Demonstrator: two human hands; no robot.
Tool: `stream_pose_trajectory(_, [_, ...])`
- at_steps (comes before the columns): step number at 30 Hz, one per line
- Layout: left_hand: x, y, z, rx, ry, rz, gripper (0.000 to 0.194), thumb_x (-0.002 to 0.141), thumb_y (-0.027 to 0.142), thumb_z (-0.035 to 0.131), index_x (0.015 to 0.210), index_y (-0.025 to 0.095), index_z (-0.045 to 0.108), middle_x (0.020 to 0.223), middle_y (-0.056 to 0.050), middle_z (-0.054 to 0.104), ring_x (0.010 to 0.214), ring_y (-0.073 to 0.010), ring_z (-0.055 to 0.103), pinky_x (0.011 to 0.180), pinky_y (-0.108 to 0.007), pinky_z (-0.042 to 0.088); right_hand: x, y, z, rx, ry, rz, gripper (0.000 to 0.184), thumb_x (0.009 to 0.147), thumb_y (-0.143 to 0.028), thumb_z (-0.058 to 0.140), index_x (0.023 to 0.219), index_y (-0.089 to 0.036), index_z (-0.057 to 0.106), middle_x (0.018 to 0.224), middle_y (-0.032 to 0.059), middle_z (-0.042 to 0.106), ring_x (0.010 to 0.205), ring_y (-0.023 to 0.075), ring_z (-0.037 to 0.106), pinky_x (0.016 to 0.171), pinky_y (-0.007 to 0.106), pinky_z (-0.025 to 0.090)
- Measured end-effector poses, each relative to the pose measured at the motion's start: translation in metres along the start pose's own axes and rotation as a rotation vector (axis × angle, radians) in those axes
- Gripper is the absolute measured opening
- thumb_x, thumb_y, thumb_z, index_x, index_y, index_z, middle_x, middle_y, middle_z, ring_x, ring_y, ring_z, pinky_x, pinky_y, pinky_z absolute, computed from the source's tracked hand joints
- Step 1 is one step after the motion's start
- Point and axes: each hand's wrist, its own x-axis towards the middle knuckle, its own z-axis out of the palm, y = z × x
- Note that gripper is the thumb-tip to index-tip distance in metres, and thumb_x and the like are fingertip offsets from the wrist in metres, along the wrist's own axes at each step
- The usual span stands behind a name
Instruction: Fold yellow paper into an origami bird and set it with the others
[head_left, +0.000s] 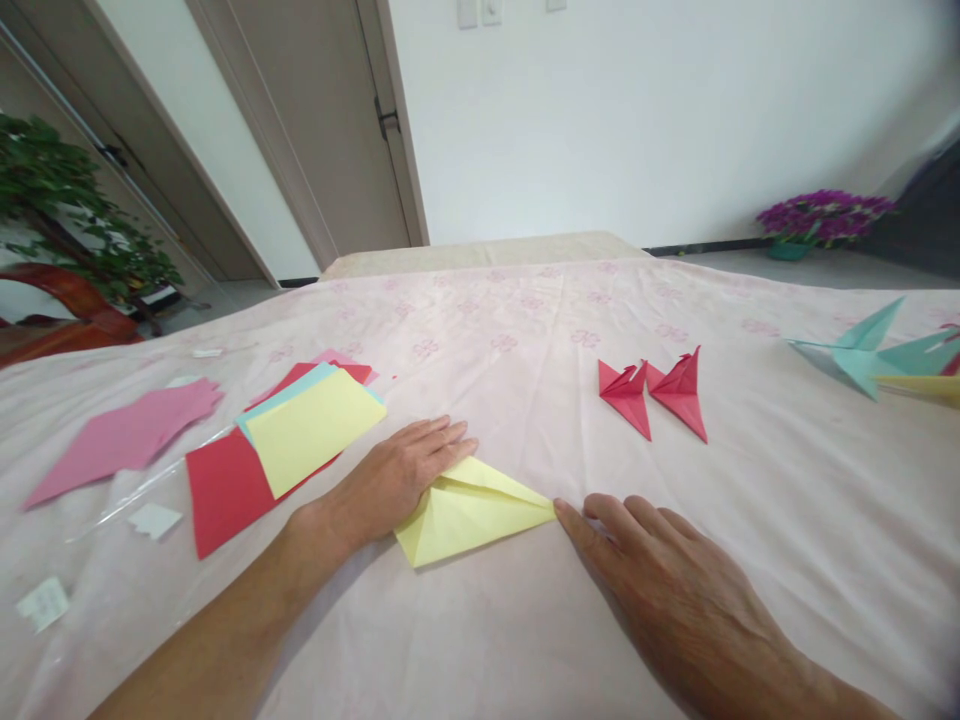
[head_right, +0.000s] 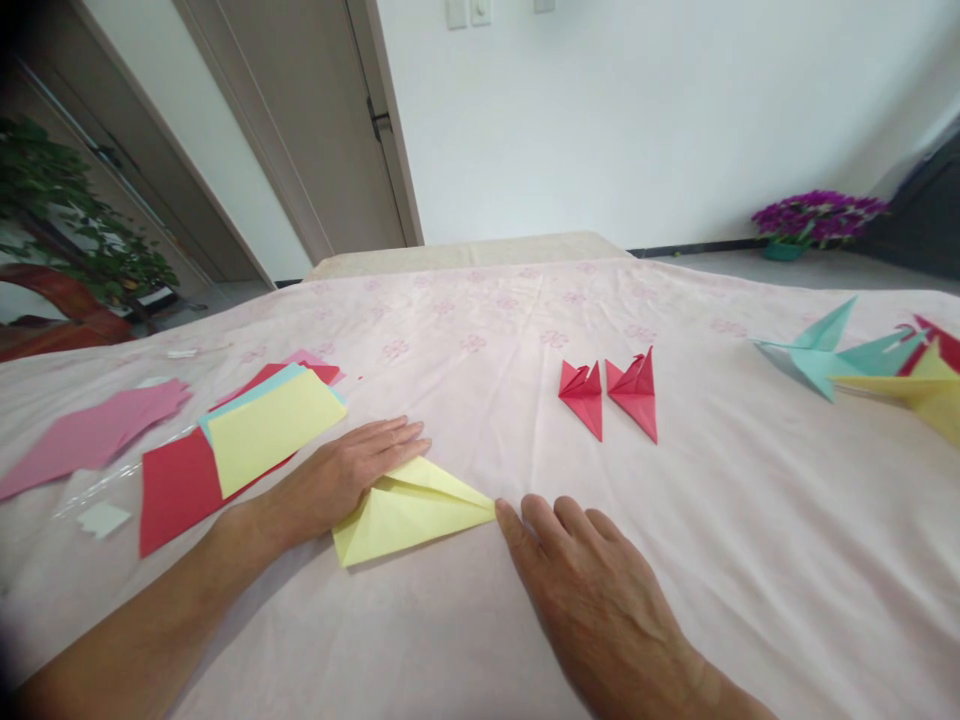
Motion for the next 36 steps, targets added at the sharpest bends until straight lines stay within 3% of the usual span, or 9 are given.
stream_pose_trajectory(10, [-0.005, -0.001, -0.027, -0.143, 0.088, 0.109, 0.039, 0.096, 0.014, 0.042, 0.130, 0.023, 0.057, 0.137, -0.006, 0.058, 0.139, -0.0229, 0.037, 0.111, -0.046, 0.037, -0.003, 0.000, 0.005, -0.009, 0.031, -0.009, 0.054, 0.075, -0.002, 0.052, 0.127, -0.016, 0.050, 0.098, 0.0086, 0.059, 0.077, 0.0230, 0.055, 0.064, 0.039, 0.051])
stream_pose_trajectory(13, [0.001, 0.006, -0.028, -0.171, 0.196, 0.176, 0.032, 0.095, 0.013, 0.045, 0.120, 0.023, 0.062, 0.124, -0.007, 0.067, 0.130, -0.0218, 0.050, 0.106, -0.045, 0.042, -0.003, 0.000, 0.004, 0.001, 0.022, -0.011, 0.053, 0.076, -0.002, 0.052, 0.127, -0.016, 0.050, 0.097, 0.0087, 0.059, 0.075, 0.0217, 0.055, 0.064, 0.038, 0.051])
stream_pose_trajectory(16, [0.003, 0.013, -0.024, -0.187, 0.252, 0.186, 0.027, 0.093, 0.009, 0.047, 0.107, 0.021, 0.067, 0.103, -0.006, 0.072, 0.105, -0.0183, 0.063, 0.091, -0.037, 0.050, -0.004, 0.000, 0.005, 0.004, -0.009, -0.002, 0.053, 0.077, -0.003, 0.052, 0.127, -0.018, 0.051, 0.096, 0.0081, 0.059, 0.074, 0.0216, 0.054, 0.064, 0.038, 0.051])
stream_pose_trajectory(19, [-0.001, 0.015, -0.019, -0.132, 0.205, 0.155, 0.027, 0.091, 0.006, 0.048, 0.103, 0.020, 0.068, 0.092, -0.004, 0.071, 0.088, -0.0165, 0.064, 0.078, -0.033, 0.050, -0.004, 0.000, 0.007, 0.005, -0.033, 0.005, 0.053, 0.077, -0.004, 0.052, 0.128, -0.019, 0.050, 0.097, 0.0082, 0.059, 0.075, 0.0221, 0.055, 0.065, 0.038, 0.050])
stream_pose_trajectory(24, [-0.006, 0.014, -0.016, -0.109, 0.145, 0.155, 0.024, 0.093, 0.008, 0.047, 0.101, 0.018, 0.067, 0.088, -0.005, 0.069, 0.082, -0.0160, 0.061, 0.073, -0.031, 0.048, -0.004, 0.001, 0.009, 0.006, -0.009, -0.014, 0.053, 0.077, -0.003, 0.051, 0.129, -0.017, 0.050, 0.099, 0.0091, 0.059, 0.076, 0.0217, 0.055, 0.065, 0.038, 0.050])
stream_pose_trajectory(36, [-0.005, 0.025, -0.029, -0.038, -0.023, 0.041, 0.024, 0.090, 0.007, 0.047, 0.092, 0.021, 0.067, 0.080, -0.001, 0.064, 0.079, -0.0147, 0.060, 0.077, -0.028, 0.048, -0.003, 0.001, 0.004, 0.009, -0.002, -0.013, 0.056, 0.074, -0.002, 0.051, 0.128, -0.017, 0.050, 0.099, 0.0083, 0.059, 0.076, 0.0217, 0.054, 0.065, 0.037, 0.048])
